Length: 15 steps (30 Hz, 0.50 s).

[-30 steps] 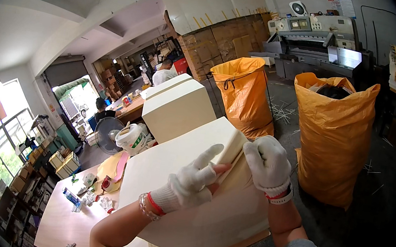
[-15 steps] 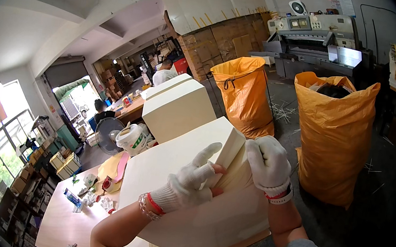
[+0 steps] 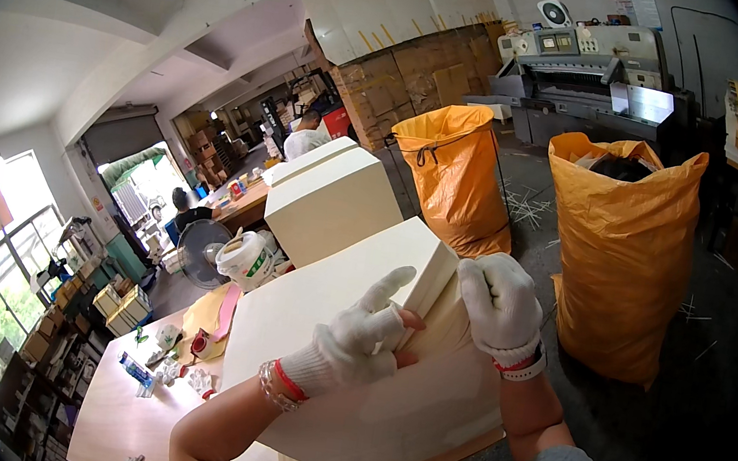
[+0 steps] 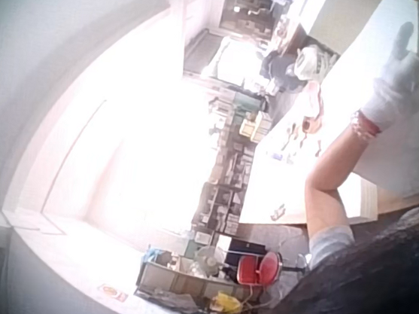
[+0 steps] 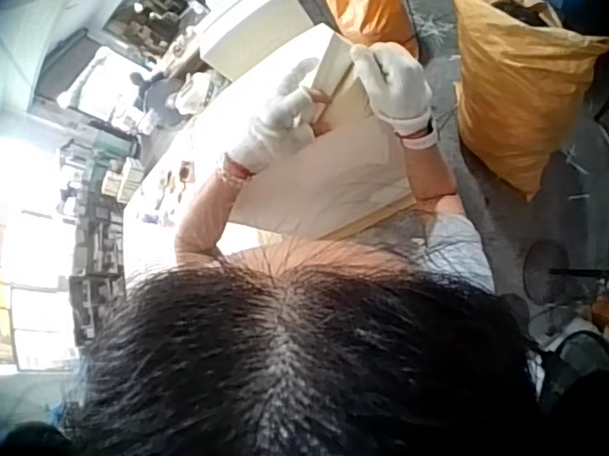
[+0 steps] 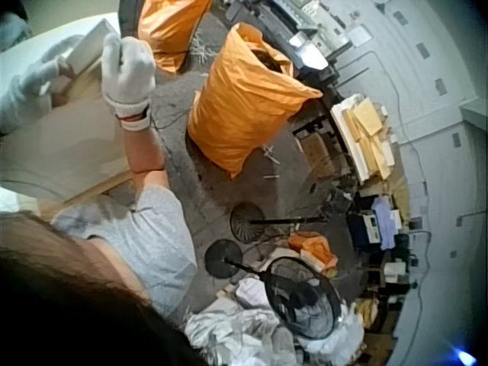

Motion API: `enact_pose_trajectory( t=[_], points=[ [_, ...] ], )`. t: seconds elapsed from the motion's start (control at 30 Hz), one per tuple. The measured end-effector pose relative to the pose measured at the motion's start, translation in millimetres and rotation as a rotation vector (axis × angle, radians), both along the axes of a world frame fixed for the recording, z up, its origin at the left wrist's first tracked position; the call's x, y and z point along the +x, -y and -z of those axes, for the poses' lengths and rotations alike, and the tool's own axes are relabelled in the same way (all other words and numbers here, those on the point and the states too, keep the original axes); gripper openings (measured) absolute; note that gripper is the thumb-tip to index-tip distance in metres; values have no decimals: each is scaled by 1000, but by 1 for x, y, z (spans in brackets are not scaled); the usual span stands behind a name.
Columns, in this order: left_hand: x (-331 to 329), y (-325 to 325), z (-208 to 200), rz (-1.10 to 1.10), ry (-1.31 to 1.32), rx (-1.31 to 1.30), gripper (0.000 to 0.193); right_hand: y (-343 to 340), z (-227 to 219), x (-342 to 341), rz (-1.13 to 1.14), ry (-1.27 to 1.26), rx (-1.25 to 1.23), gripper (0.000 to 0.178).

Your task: The person repeatedly picks up individual white sheets of paper from a table and places them onto a growing stack. The person wears white gloves and handles the paper with both hands, aligning the sheets before adding them to the pile.

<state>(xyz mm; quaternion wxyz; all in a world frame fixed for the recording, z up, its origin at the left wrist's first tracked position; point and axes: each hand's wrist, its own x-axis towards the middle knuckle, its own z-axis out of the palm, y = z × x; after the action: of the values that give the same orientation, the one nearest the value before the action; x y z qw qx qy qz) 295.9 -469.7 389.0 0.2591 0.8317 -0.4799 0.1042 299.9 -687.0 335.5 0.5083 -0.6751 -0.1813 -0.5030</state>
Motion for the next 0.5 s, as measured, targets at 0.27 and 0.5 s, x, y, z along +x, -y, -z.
enact_pose_trajectory(
  t=[0.27, 0.5],
  points=[
    [7, -3, 0, 61, 164, 159, 31, -2, -1, 0, -2, 4, 18, 31],
    [7, -4, 7, 28, -17, -31, 33, 1, 1, -1, 2, -10, 5, 28]
  ],
)
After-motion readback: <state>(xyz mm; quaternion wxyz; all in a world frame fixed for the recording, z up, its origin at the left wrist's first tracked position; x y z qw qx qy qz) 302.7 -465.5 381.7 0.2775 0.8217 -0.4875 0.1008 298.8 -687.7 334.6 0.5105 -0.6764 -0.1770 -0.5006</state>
